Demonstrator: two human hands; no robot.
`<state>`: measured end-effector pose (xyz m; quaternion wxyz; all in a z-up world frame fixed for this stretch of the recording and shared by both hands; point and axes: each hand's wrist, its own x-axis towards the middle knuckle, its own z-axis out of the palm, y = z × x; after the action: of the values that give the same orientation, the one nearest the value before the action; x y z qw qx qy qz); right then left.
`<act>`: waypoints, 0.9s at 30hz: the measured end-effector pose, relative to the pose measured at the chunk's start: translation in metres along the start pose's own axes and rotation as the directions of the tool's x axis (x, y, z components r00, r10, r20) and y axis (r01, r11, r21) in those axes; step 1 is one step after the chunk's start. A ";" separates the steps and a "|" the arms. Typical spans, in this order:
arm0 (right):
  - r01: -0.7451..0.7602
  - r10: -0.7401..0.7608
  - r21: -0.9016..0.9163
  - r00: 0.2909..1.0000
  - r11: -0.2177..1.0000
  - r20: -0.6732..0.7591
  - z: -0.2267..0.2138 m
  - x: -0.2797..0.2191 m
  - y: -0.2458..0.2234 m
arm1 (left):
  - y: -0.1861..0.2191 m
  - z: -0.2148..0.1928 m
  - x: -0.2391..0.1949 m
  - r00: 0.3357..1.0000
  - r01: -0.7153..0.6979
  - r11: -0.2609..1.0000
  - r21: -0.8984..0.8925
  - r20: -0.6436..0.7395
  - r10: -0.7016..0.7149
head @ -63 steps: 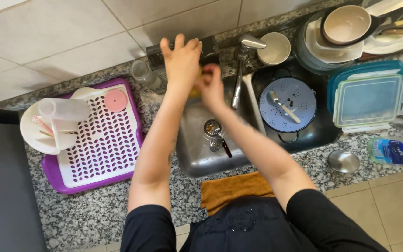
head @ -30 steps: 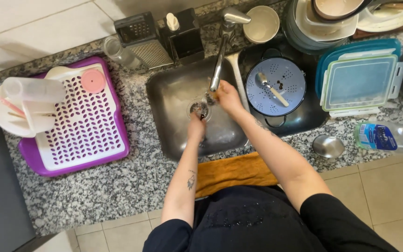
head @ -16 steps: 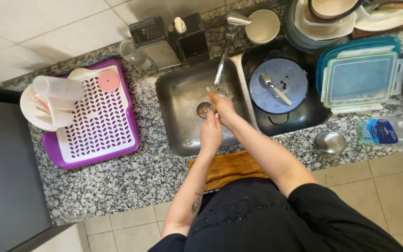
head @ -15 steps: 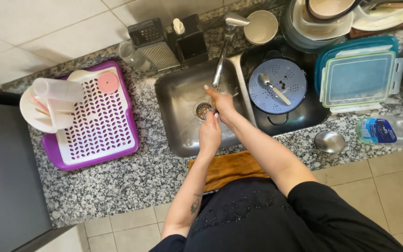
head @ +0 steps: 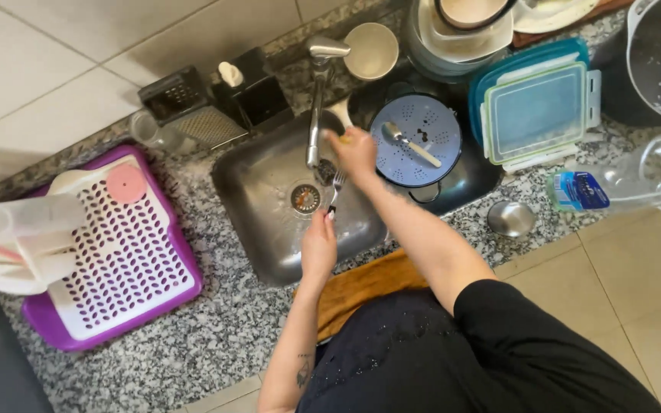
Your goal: The person washes a glass, a pink cup, a straw, and cutlery in a kitchen sink using a yellow sponge and running water. They place the cleaned items into a purple dish rack. The person also retrieves a fork from a drawer to wash it.
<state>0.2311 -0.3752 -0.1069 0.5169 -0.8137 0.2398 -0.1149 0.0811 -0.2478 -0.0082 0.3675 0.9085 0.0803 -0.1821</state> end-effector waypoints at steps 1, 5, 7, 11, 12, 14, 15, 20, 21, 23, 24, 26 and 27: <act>-0.008 0.008 -0.006 1.000 1.000 -0.007 -0.019 0.014 0.004 | -0.009 0.004 0.007 1.000 -0.002 1.000 0.000 0.012 0.002; -0.003 0.013 -0.537 1.000 0.843 0.015 -0.084 0.054 0.065 | -0.038 0.016 0.045 0.981 0.144 0.775 -0.615 0.192 -0.030; 0.061 -0.008 -0.732 0.997 0.678 0.076 -0.104 0.065 0.111 | -0.048 0.031 0.078 0.984 0.150 0.661 -0.735 0.177 -0.027; 0.192 0.045 -0.874 0.971 0.447 0.236 -0.110 0.063 0.162 | -0.037 0.048 0.114 0.985 0.162 0.571 -0.805 0.093 -0.148; 0.223 0.051 -0.872 0.961 0.435 0.271 -0.106 0.061 0.165 | -0.025 0.044 0.114 0.975 0.215 0.563 -0.798 0.141 -0.173; 0.232 0.128 -0.783 0.922 0.578 0.367 -0.121 0.027 0.073 | -0.019 0.052 0.115 0.957 0.289 0.563 -0.774 0.245 -0.155; 0.213 0.192 -0.677 0.861 0.704 0.470 -0.128 0.008 0.027 | -0.018 0.055 0.114 0.926 0.367 0.565 -0.739 0.351 -0.142; -0.228 0.244 -0.137 0.552 0.964 0.798 -0.098 -0.046 -0.044 | -0.020 0.065 0.088 0.922 0.385 0.202 -0.901 0.383 -0.050; -0.287 0.228 -0.096 0.473 0.953 0.851 -0.092 -0.053 -0.063 | -0.013 0.053 0.079 0.945 0.327 0.155 -0.932 0.328 -0.017; -0.236 0.193 -0.091 0.450 0.967 0.872 -0.081 -0.061 -0.062 | -0.035 0.050 0.084 0.975 0.220 0.217 -0.951 0.209 -0.072; -0.201 0.167 -0.086 0.429 0.976 0.888 -0.074 -0.069 -0.061 | -0.049 0.048 0.083 0.988 0.131 0.290 -0.948 0.099 -0.121; -0.401 0.205 0.008 0.486 0.916 0.850 -0.061 -0.078 -0.051 | -0.064 0.029 0.078 0.972 0.100 0.317 -0.943 0.024 -0.235; -0.573 0.264 0.120 0.540 0.811 0.799 -0.055 -0.081 -0.047 | -0.070 0.020 0.077 0.943 0.077 0.347 -0.935 -0.045 -0.330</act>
<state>0.1504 -0.3609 -0.0362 0.7226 -0.5896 0.1693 0.3187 0.1268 -0.2106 -0.0960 0.7732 0.5442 0.3224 -0.0460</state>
